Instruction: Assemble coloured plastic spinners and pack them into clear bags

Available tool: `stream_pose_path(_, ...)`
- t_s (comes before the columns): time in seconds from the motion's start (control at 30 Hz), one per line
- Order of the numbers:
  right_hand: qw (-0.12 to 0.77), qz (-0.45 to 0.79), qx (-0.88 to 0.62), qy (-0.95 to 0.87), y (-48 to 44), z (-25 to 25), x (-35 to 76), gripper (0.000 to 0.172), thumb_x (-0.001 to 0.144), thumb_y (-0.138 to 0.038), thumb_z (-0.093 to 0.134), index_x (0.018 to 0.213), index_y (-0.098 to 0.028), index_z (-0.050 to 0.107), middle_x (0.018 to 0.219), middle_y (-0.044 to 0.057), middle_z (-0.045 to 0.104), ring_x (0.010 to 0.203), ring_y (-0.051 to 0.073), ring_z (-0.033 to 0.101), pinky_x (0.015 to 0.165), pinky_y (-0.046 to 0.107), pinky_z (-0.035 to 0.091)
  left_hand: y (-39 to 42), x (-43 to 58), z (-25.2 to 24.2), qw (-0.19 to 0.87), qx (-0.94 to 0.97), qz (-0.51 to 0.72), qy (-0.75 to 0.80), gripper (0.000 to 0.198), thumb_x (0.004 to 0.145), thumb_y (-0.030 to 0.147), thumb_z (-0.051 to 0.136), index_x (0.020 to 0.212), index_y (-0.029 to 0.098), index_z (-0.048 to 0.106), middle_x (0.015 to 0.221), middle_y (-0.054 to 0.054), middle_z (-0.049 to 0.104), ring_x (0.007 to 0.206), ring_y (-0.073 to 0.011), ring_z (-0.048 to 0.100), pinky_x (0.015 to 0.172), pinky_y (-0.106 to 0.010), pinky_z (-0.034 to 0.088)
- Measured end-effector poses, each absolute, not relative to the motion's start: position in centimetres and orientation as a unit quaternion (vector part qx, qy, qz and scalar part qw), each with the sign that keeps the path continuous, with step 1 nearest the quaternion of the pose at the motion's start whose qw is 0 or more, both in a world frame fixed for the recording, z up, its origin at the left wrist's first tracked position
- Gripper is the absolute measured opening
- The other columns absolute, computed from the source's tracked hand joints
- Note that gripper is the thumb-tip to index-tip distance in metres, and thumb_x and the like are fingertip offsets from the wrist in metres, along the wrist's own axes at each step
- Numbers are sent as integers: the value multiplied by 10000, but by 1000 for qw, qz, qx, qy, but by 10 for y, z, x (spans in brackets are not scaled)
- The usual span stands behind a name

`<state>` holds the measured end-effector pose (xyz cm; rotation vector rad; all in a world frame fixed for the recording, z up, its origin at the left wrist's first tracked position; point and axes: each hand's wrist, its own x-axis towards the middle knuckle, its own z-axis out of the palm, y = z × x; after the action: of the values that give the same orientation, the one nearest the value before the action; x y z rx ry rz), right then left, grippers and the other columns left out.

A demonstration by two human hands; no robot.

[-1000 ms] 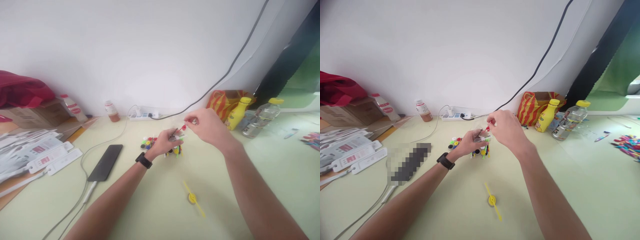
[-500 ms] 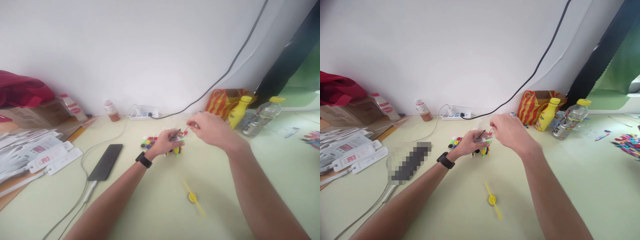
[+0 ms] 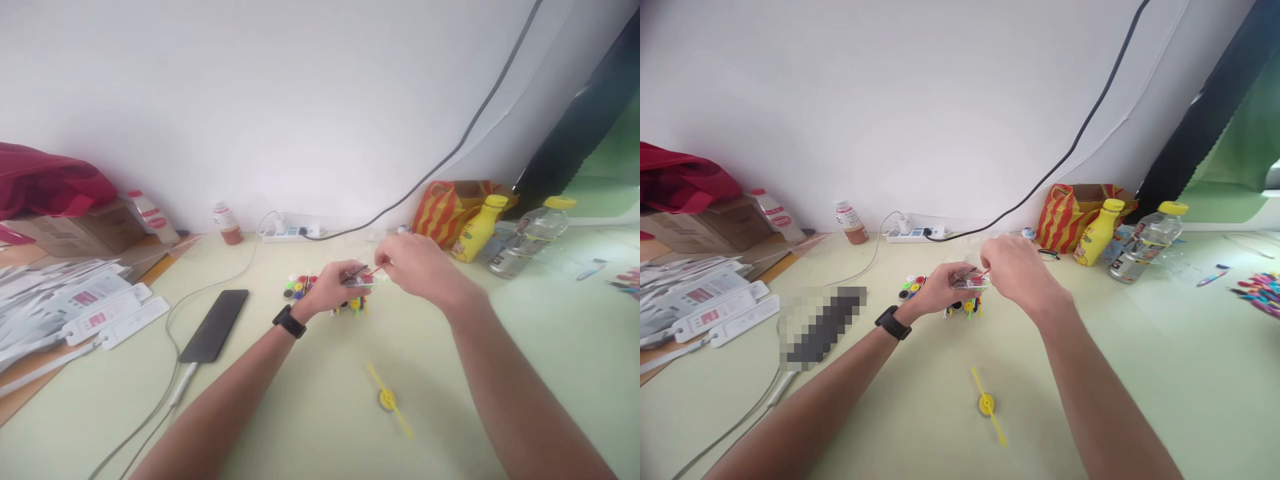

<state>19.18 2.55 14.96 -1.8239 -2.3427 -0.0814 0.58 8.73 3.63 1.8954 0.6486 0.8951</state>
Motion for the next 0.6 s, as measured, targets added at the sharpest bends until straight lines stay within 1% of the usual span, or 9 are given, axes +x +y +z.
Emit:
stream_pose_path(0.1,111,-6,-600,-793,26,147,199,218,883,-138,579,897,-239,772,848,74,723,826,243,664,713,320,407,89,5,36,461,767,359,265,325,785,361,842,999,142,735,896,-41,691,779,-158,595,697,-282,459)
stream_pose_path(0.2,192,4,-581,-791,27,149,206,220,929,-200,552,967,-253,762,886,61,737,846,246,666,711,323,429,90,3,36,476,758,348,278,396,772,382,855,1074,152,741,970,-56,708,789,-158,612,705,-281,475)
stream_pose_path(0.3,281,13,-549,-787,25,157,211,173,943,-270,566,993,-244,729,917,50,737,789,225,652,683,321,446,90,0,39,495,740,347,294,447,767,407,862,1119,162,734,939,-49,696,760,-150,611,661,-264,476)
stream_pose_path(0.4,353,-4,-525,-775,18,166,209,121,891,-292,639,982,-229,688,948,48,720,776,211,636,677,318,452,91,-5,43,516,713,358,312,488,777,426,856,1170,171,720,893,-39,697,748,-160,634,652,-266,498)
stream_pose_path(0.43,344,6,-520,-781,15,167,207,104,880,-300,652,953,-231,679,930,42,713,772,207,634,668,313,450,91,-7,45,517,703,371,317,491,769,419,864,1169,172,722,909,-41,707,765,-167,650,674,-272,512)
stream_pose_path(0.47,307,35,-517,-798,12,166,204,87,872,-308,659,917,-235,673,905,33,708,759,201,634,650,304,446,92,-9,47,520,691,386,320,497,758,407,875,1169,174,722,942,-45,720,794,-177,667,706,-279,526)
stream_pose_path(0.5,243,81,-513,-820,10,163,199,83,861,-319,672,887,-240,672,884,22,706,740,193,635,626,293,439,94,-11,47,528,675,403,321,508,750,396,884,1176,176,718,991,-54,731,834,-188,685,743,-287,539)
stream_pose_path(0.57,54,192,-486,-851,8,151,183,123,796,-326,739,873,-247,685,881,7,714,693,176,638,565,270,418,99,-15,47,558,635,423,325,543,754,389,885,1217,180,695,1079,-80,738,907,-209,713,809,-311,561)
stream_pose_path(0.6,-36,224,-473,-851,8,143,174,240,716,-325,812,912,-247,696,906,9,721,697,180,644,549,265,414,102,-17,46,574,620,424,328,556,764,391,879,1238,180,681,1100,-95,739,927,-217,723,830,-325,568)
